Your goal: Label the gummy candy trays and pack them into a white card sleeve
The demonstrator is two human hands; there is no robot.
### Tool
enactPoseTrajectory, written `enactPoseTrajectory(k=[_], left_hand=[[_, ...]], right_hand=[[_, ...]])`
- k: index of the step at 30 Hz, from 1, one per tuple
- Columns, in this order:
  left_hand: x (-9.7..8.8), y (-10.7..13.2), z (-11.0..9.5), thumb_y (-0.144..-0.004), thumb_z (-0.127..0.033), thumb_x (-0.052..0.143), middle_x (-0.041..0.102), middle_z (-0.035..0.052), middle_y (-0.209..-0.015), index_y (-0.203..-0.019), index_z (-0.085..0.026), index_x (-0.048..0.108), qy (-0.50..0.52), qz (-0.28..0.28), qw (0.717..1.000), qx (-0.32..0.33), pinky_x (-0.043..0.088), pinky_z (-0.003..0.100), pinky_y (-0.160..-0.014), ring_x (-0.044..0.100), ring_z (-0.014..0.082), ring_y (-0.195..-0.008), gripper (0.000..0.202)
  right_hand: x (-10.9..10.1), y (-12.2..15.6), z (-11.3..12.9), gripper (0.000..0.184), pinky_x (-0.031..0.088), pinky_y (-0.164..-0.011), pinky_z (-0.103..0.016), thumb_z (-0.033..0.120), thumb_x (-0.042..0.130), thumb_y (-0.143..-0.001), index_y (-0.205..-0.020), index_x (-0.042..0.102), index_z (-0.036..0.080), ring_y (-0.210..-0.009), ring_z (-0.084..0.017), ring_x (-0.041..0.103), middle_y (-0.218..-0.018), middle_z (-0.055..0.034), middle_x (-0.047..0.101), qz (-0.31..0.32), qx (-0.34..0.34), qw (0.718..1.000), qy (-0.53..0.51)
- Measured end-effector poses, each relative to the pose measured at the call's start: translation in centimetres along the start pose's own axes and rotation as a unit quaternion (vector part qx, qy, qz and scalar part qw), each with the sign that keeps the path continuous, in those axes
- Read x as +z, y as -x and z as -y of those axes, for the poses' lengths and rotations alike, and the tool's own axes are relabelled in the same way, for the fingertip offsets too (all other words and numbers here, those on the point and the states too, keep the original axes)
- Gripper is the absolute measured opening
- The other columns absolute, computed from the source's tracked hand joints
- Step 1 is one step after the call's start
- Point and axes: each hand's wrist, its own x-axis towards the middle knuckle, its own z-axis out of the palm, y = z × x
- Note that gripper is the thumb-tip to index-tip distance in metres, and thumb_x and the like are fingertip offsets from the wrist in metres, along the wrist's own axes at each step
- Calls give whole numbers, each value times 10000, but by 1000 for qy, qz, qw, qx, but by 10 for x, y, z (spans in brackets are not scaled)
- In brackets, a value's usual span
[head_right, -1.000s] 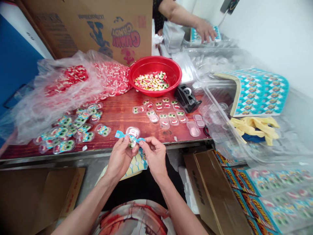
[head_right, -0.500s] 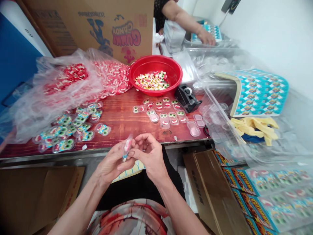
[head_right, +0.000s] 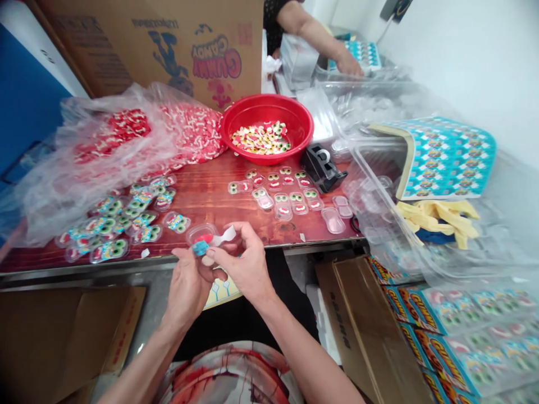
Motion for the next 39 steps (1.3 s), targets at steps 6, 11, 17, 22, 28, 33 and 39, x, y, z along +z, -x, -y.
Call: enactPoseTrajectory(k=[6,11,17,22,28,33,39], left_hand=[[-3,-6,-7,-811,-517,755,726,31,-776,-993,-143,668,16,1,1000,-18,511,193,-479,679,129,-628,425],[-6,-11,-6,-837,-522,719,708,45,-837,-998,-139,641,-9,16,1000,-25,473,198,-436,665,129,-595,423],[-10,-9,7,-905,-486,647,672,10,-855,-932,-170,647,-138,-17,989,48,502,198,-588,633,117,-727,317],[-11,-12,10,-901,-532,639,679,4,-865,-932,-181,662,-56,-19,998,34,511,227,-728,626,121,-787,353],[-28,-21,4,-738,-414,817,664,-17,-750,-839,-161,649,5,-39,999,-35,486,209,-631,613,99,-657,319],[-62,-58,-31,-945,-463,547,711,46,-852,-1002,-175,624,-274,-82,950,123,512,288,-680,656,161,-719,303],[-96,-96,-89,-868,-397,699,443,225,-1509,-1440,-124,431,-667,-276,636,274,270,678,-1094,368,455,-1385,689]], right_hand=[[1,3,-3,341,523,-717,-258,254,831,-709,-979,625,217,-741,-129,632,-822,33,660,-25,-24,999,31],[-5,7,-11,159,548,-724,-295,356,682,-901,-946,706,205,-765,-164,688,-836,-16,723,-60,-31,997,-32],[6,11,-20,122,479,-789,-358,223,650,-926,-854,747,222,-816,-175,645,-850,-32,696,-125,-260,924,250],[20,10,-32,167,385,-794,-394,195,580,-976,-909,733,203,-771,-171,595,-856,-60,700,-149,-391,787,453],[14,8,-32,232,418,-809,-399,238,538,-977,-1095,733,193,-877,-217,569,-996,-103,677,7,-346,815,466],[-30,15,-45,272,498,-750,-307,282,507,-983,-814,700,195,-816,-170,624,-920,-55,665,82,-119,950,276],[-58,36,-91,467,518,-939,-441,232,565,-896,-1349,564,115,-1067,-287,643,-1251,-205,614,30,33,883,467]])
